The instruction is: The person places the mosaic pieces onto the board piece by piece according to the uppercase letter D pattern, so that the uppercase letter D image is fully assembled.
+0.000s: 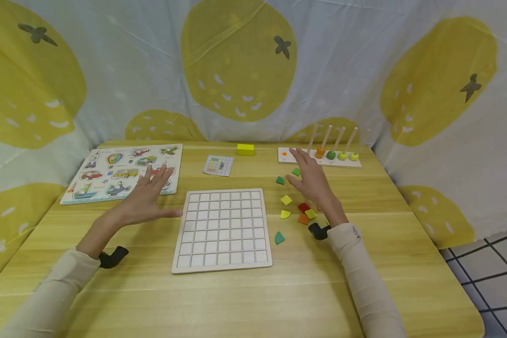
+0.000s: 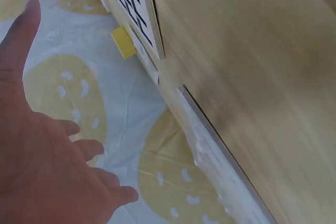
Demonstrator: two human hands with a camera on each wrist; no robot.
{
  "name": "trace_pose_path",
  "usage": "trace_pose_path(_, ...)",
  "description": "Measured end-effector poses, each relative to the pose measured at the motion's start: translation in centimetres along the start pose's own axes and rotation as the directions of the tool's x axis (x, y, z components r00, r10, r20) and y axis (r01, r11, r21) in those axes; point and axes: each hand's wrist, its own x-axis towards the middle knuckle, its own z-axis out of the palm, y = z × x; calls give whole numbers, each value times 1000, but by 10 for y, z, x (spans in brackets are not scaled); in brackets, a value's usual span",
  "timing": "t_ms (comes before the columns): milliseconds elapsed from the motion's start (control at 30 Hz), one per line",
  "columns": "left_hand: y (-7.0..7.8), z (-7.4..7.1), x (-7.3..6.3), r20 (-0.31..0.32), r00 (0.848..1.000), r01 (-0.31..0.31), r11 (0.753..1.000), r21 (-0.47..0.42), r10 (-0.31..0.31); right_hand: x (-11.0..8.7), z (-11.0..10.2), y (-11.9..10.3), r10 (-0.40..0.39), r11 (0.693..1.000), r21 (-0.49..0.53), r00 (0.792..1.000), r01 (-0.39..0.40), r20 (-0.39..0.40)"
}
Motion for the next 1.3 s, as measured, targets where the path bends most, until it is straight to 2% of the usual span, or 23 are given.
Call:
trace_pose_path(100, 0, 8, -1, 96, 995, 11, 995, -97, -2, 4, 3, 16, 81, 991, 99, 995, -86, 52)
trace_pose_path(233, -1, 18, -2, 187, 982, 8, 982, -188, 27, 10, 8, 34, 172, 962, 193, 977, -194, 128)
trace_pose_path(433, -1, 28, -2, 324, 944, 20, 966, -256, 66, 23, 15, 55, 266, 926, 204, 931, -319, 250)
trace_pose_path(533, 0, 31, -3, 357, 930, 12, 966, -260, 85, 28, 19, 61, 288, 913, 192, 902, -360, 322)
trace_pose_path(667, 1, 33, -3, 350, 932, -6, 971, -241, 92, 33, 23, 68, 309, 911, 154, 882, -382, 357)
trace_pose_path(800, 1, 33, -1, 345, 936, 2, 977, -212, 73, 36, 25, 72, 326, 919, 109, 885, -379, 331)
trace_pose_path(1067, 1, 35, 3, 341, 938, 3, 985, -174, 57, 36, 24, 73, 324, 925, 97, 895, -367, 306)
trace_pose_path(1300, 1, 38, 7, 342, 939, 12, 985, -173, 49, 35, 24, 66, 303, 924, 149, 911, -353, 280)
